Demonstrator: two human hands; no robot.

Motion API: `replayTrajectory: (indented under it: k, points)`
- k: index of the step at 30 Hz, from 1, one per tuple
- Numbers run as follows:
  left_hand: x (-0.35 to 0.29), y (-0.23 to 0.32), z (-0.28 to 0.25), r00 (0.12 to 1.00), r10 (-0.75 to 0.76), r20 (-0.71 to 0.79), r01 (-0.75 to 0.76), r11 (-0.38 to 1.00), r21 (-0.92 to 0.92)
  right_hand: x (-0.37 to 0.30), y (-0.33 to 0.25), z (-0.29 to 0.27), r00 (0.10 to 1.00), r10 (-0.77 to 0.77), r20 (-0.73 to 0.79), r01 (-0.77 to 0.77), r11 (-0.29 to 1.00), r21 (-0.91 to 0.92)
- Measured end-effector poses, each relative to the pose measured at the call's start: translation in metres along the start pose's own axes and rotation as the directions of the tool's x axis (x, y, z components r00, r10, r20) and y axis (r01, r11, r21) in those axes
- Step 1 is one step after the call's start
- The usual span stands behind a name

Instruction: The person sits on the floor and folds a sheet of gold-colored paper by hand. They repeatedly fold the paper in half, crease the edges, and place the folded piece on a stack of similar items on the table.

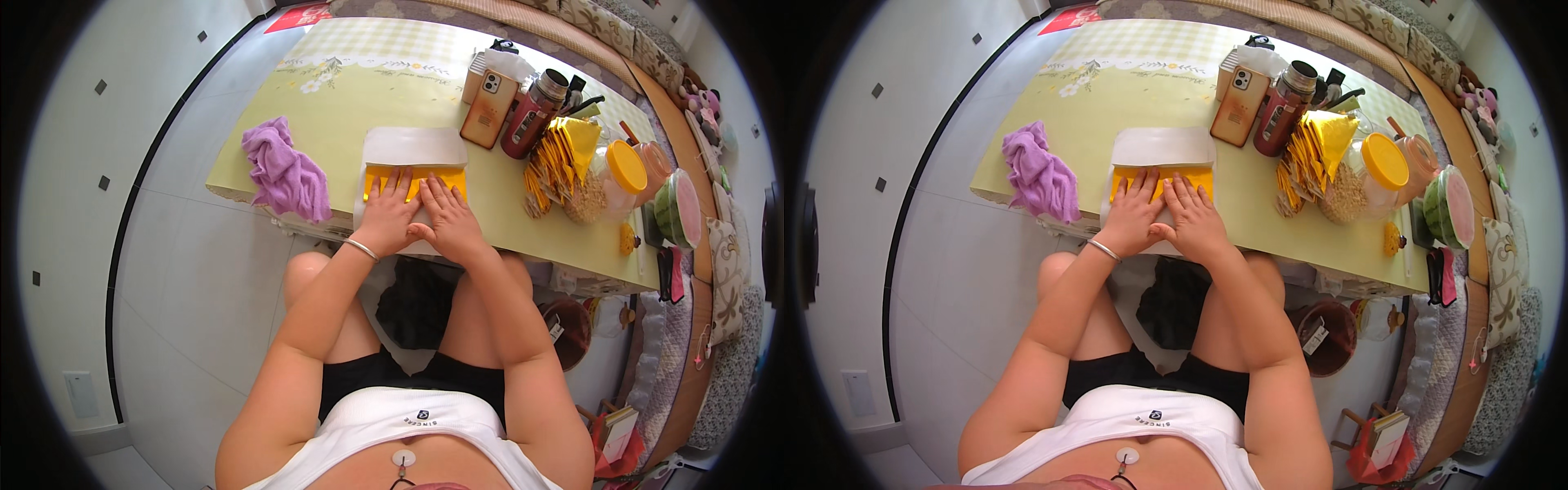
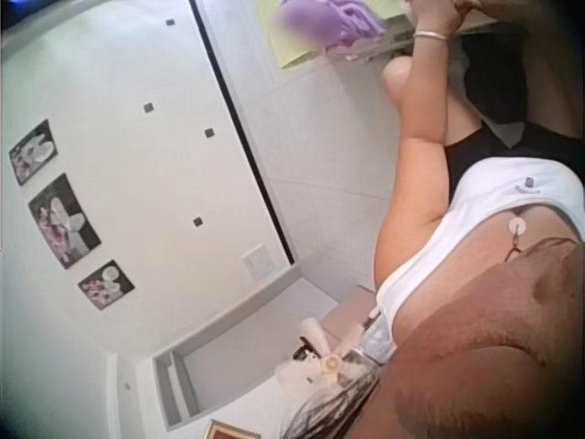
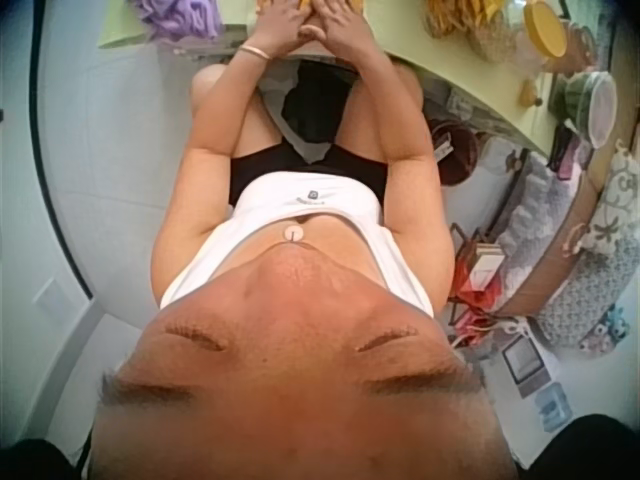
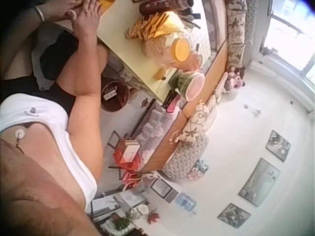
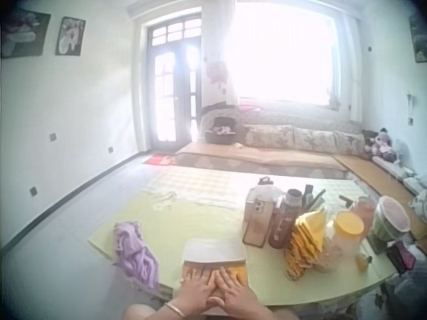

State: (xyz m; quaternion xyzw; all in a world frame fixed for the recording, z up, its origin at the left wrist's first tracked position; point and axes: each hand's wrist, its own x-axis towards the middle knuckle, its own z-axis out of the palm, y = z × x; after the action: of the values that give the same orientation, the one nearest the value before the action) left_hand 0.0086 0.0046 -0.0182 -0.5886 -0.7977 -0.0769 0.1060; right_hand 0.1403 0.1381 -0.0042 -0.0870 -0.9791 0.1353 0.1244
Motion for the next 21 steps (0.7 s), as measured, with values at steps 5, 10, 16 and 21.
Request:
replayTrajectory:
  k: [5,10,16,21]
  points:
    - [-0.004,0.000,-0.022,0.987,-0.134,0.094,0.146,0.980,-0.137,-0.007,0.019,0.001,0.999,0.048,-0.001,-0.048,0.992,-0.121]
    - [-0.019,-0.031,-0.027,0.944,-0.280,0.173,0.290,0.956,-0.037,-0.007,0.045,-0.013,0.999,0.002,-0.047,-0.003,1.000,-0.024]
    - [-0.003,-0.018,-0.045,0.945,-0.037,-0.325,-0.041,0.973,-0.229,0.007,0.016,-0.042,0.996,-0.008,-0.085,-0.004,0.990,-0.139]
    - [0.006,-0.024,-0.026,0.948,-0.049,-0.315,-0.024,0.974,-0.224,0.017,0.018,-0.026,0.979,-0.021,-0.202,-0.022,0.977,-0.212]
